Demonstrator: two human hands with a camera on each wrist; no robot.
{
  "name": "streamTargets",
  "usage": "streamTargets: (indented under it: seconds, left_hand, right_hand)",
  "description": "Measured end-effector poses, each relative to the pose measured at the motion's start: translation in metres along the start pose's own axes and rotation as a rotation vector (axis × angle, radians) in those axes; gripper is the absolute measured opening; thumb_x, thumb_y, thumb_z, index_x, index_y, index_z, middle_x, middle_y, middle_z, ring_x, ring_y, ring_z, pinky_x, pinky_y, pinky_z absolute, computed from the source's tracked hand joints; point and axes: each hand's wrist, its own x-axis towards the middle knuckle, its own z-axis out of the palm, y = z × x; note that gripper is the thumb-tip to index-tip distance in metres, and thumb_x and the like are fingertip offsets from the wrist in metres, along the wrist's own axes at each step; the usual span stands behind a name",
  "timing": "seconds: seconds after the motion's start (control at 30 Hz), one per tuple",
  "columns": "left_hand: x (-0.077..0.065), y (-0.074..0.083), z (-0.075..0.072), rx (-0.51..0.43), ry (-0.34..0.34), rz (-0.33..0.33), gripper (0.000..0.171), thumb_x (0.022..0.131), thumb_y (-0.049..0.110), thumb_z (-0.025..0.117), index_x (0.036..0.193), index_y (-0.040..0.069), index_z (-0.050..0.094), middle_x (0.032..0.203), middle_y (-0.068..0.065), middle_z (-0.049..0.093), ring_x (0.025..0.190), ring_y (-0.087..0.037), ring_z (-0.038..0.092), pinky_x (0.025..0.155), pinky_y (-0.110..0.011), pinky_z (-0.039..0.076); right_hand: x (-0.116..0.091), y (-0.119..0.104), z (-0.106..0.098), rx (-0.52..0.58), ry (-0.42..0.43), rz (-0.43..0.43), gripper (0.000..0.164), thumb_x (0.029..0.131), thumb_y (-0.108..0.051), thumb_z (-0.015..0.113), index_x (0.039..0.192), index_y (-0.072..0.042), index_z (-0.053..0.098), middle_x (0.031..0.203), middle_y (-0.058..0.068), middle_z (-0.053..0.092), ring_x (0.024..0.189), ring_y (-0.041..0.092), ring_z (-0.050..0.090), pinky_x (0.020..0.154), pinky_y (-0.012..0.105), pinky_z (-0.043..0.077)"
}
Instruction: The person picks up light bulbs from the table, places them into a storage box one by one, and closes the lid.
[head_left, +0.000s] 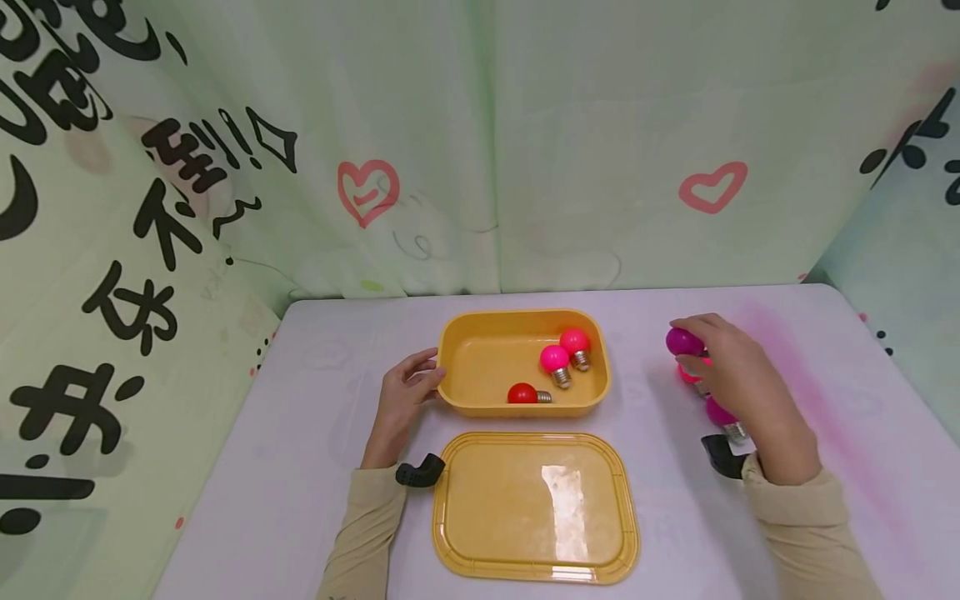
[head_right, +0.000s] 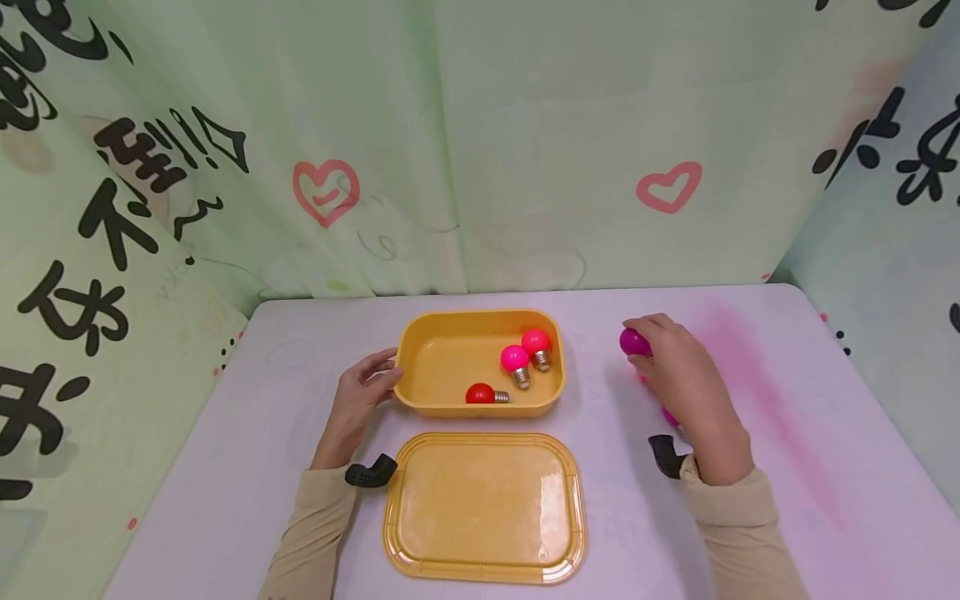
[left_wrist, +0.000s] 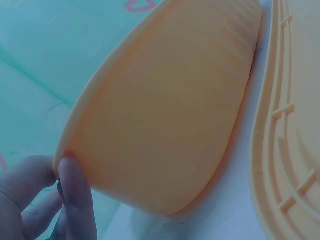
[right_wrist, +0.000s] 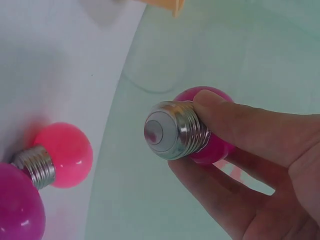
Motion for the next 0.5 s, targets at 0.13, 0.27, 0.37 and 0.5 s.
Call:
streamTargets:
  seconds: [0.13, 0.27, 0.37, 0.5]
  left_hand:
    - [-0.001, 0.0, 0.0, -0.007, -0.002, 0.007, 0.04, 0.091, 0.012, 0.072, 0.13, 0.006, 0.063, 0.113, -0.013, 0.06, 0.088, -0.023, 0.064, 0.068, -0.022, 0.057]
    - [0.0, 0.0, 0.0, -0.007, -0.003, 0.013, 0.04, 0.091, 0.011, 0.072, 0.13, 0.005, 0.063, 0.112, -0.013, 0.06, 0.087, -0.023, 0.064, 0.067, -0.021, 0.057]
    - [0.0, 0.0, 0.0, -0.006, -0.002, 0.017, 0.04, 0.091, 0.01, 0.072, 0.13, 0.005, 0.063, 0.112, -0.013, 0.06, 0.086, -0.022, 0.064, 0.067, -0.021, 0.057]
    - [0.001, 0.0, 0.0, -0.012, -0.002, 0.01, 0.04, 0.091, 0.01, 0.071, 0.13, 0.005, 0.063, 0.112, -0.012, 0.059, 0.087, -0.022, 0.064, 0.067, -0.022, 0.057]
  right_hand:
    - [0.001, -0.01, 0.001, -0.001, -0.01, -0.003, 0.058, 0.084, -0.004, 0.076, 0.136, 0.002, 0.052, 0.132, 0.027, 0.051, 0.117, 0.049, 0.051, 0.09, 0.064, 0.049]
    - [0.0, -0.019, 0.002, 0.021, -0.003, -0.026, 0.055, 0.085, -0.003, 0.075, 0.136, 0.002, 0.053, 0.131, 0.026, 0.053, 0.116, 0.047, 0.052, 0.091, 0.063, 0.049]
    - [0.0, -0.026, 0.004, 0.044, 0.006, -0.044, 0.054, 0.085, -0.003, 0.075, 0.135, 0.003, 0.054, 0.129, 0.025, 0.055, 0.115, 0.045, 0.054, 0.09, 0.061, 0.051]
    - [0.002, -0.033, 0.01, 0.051, 0.018, -0.083, 0.053, 0.085, -0.002, 0.076, 0.133, 0.003, 0.055, 0.127, 0.023, 0.057, 0.111, 0.042, 0.058, 0.088, 0.058, 0.053]
